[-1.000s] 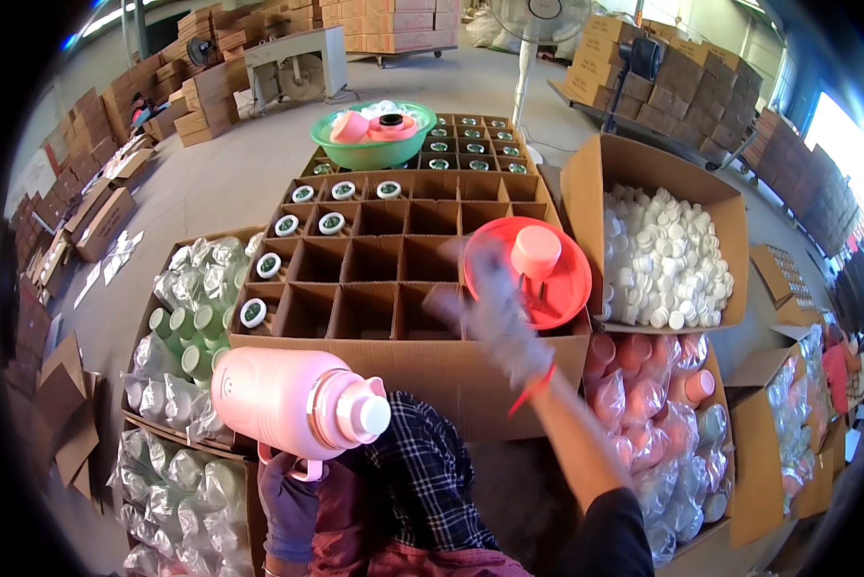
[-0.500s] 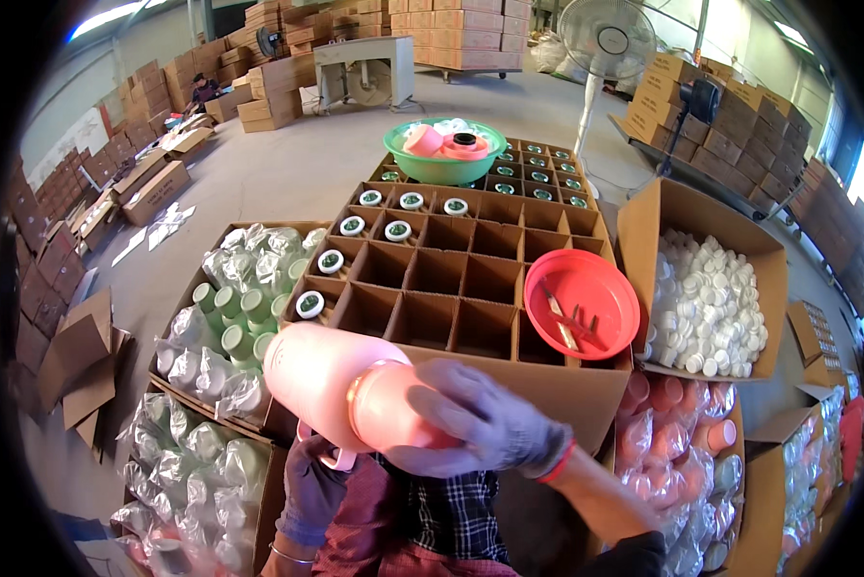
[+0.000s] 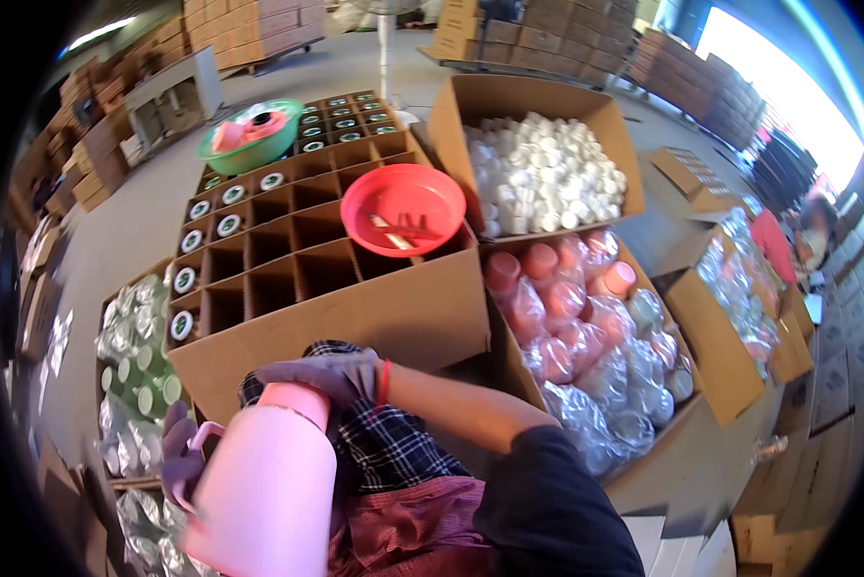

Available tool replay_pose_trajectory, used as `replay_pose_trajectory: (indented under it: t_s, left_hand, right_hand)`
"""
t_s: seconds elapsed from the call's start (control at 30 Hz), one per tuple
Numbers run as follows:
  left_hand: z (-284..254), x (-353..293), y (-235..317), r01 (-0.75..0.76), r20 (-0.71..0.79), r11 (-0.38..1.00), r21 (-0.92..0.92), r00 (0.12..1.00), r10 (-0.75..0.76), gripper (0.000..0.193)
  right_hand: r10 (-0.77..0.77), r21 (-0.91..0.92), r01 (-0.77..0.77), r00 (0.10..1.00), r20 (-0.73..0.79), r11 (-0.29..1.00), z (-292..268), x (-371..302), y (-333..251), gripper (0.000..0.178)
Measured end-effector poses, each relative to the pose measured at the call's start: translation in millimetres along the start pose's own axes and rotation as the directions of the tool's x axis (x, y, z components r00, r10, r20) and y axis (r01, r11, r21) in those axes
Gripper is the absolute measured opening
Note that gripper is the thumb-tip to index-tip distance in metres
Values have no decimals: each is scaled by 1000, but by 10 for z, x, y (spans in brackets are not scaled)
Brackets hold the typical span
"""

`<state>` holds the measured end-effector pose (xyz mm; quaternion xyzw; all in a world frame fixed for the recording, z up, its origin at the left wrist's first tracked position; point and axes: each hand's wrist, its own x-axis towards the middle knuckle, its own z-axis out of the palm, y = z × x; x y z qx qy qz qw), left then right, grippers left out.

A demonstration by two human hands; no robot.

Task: The person assembles pink plastic containers by inserting a black circular insert and a white cap into each container, then places the finished units into a cardboard box. The person repeats this process for multiple containers.

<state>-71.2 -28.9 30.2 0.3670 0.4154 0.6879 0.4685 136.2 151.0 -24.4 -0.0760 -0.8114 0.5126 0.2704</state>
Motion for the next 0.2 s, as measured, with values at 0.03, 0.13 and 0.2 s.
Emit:
replay_pose_trajectory:
  t_s: [0.03,0.13,0.2]
  left_hand:
    - [-34,14,-114,114,36,991,65,993,-116,73]
    - [-168,-129,-433,56,227,827,559,949,-217,70]
    - [-377,-277,-641,-212,450,617,758,855,-259,59]
  right_hand:
    - [39,-181,-24,996,80,983,-135,-4,30,46]
    - [256,-661,12,917,307,750,-352,204,-150,34]
    - [663,-463,-540,733,151,703,-286,368,-333,39]
